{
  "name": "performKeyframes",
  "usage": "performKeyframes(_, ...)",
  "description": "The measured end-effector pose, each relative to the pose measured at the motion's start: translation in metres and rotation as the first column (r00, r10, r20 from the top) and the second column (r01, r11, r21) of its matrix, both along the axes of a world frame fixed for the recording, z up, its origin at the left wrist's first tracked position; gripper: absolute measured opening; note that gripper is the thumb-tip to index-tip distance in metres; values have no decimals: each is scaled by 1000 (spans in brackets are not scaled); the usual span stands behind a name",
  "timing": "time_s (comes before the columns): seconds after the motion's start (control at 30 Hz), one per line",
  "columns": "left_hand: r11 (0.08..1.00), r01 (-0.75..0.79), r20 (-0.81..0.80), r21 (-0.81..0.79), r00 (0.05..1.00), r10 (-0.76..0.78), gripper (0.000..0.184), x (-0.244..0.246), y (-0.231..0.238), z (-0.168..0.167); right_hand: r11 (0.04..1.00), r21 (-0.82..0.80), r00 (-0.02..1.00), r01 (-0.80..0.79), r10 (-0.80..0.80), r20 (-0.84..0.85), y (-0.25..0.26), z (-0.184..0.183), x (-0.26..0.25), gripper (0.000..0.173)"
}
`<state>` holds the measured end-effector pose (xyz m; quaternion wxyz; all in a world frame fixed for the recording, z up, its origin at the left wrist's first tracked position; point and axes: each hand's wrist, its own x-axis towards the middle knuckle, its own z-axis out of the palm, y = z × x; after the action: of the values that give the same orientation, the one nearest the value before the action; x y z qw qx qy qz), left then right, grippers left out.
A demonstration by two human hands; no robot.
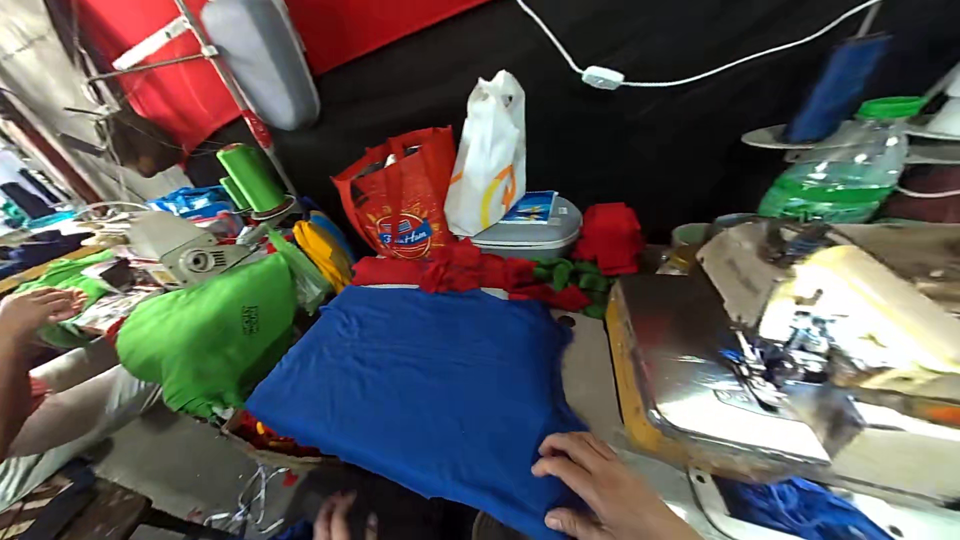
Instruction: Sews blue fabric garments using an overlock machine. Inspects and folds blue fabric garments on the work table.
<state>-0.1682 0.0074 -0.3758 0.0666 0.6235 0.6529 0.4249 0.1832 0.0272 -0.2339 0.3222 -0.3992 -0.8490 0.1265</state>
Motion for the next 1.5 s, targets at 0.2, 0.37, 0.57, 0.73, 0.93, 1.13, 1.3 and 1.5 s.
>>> performKeyframes(0.2, 950, -27, -136, 311, 988, 73, 51, -11, 86, 116, 992, 124, 998, 6, 3, -70, 4, -24, 3, 33)
performKeyframes(0.37, 923, -137, -380, -358, 925, -11, 67, -21, 146, 148, 989, 143, 998, 46, -39, -48, 5, -23, 0, 34)
performKeyframes(0.57, 928, -109, -423, -356, 904, -56, 70, -29, 165, 142, 988, 41, 988, 150, -149, -34, 3, -14, -10, 29)
performKeyframes(0.73, 996, 46, -203, 76, 979, -30, 39, -30, 146, 129, 984, 36, 985, 175, -175, -4, 8, -12, -11, 38)
performKeyframes(0.93, 834, 545, -142, 85, 835, -531, 38, 55, 78, 137, 988, -120, 993, 102, -93, 75, 24, 13, -10, 39)
performKeyframes(1.13, 782, 619, -92, 71, 785, -612, 34, 144, 39, 136, 993, -67, 995, 100, -101, -10, 34, 5, -12, 46)
performKeyframes(1.3, 826, 547, -92, 134, 837, -539, 28, 157, 40, 131, 984, 12, 926, 177, -163, -342, 30, -11, -8, 41)
performKeyframes(1.5, 873, 484, 297, 54, 827, -477, 23, 129, 55, 155, 955, -79, 854, 286, -291, -430, 22, -10, -13, 26)
